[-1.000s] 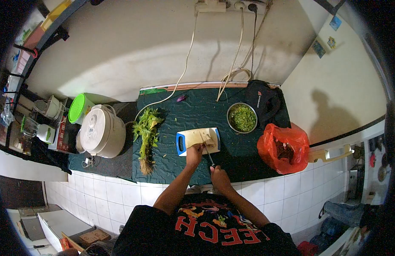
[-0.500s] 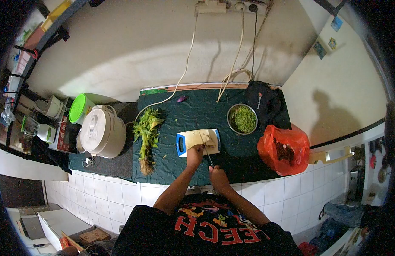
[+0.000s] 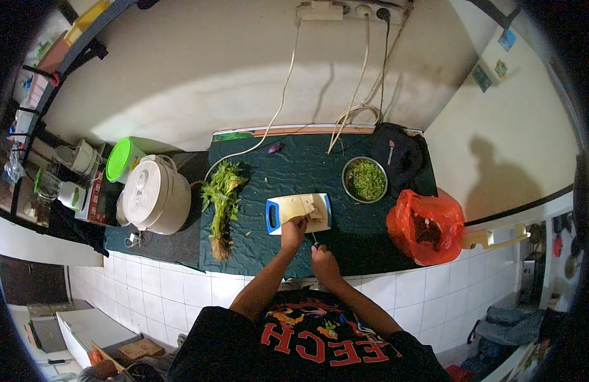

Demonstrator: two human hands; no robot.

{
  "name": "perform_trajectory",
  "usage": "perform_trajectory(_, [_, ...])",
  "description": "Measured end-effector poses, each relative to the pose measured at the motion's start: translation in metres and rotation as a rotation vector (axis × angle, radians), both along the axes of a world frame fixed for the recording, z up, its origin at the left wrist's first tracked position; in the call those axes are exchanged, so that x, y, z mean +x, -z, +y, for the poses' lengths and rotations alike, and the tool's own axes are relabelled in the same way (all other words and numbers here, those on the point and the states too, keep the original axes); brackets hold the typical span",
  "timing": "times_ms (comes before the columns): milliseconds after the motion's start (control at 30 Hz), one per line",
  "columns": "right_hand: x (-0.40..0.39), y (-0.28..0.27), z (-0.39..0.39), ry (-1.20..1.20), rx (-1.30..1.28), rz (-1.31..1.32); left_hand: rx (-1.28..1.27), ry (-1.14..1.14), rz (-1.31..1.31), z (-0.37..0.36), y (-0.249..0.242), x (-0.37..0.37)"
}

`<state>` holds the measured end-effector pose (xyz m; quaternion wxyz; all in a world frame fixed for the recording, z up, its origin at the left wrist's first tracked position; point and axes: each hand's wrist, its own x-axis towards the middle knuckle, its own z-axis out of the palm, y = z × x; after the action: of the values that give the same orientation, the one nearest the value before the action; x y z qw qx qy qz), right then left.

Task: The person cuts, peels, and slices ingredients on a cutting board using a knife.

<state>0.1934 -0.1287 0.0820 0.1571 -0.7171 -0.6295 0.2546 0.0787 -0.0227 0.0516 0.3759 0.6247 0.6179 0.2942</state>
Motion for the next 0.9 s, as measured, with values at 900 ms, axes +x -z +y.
perform_trajectory(900, [-0.008,0.011,0.013,-0.039,0.062,0.106,0.087,-0.019,-0.036,0.000,0.018,-0.002])
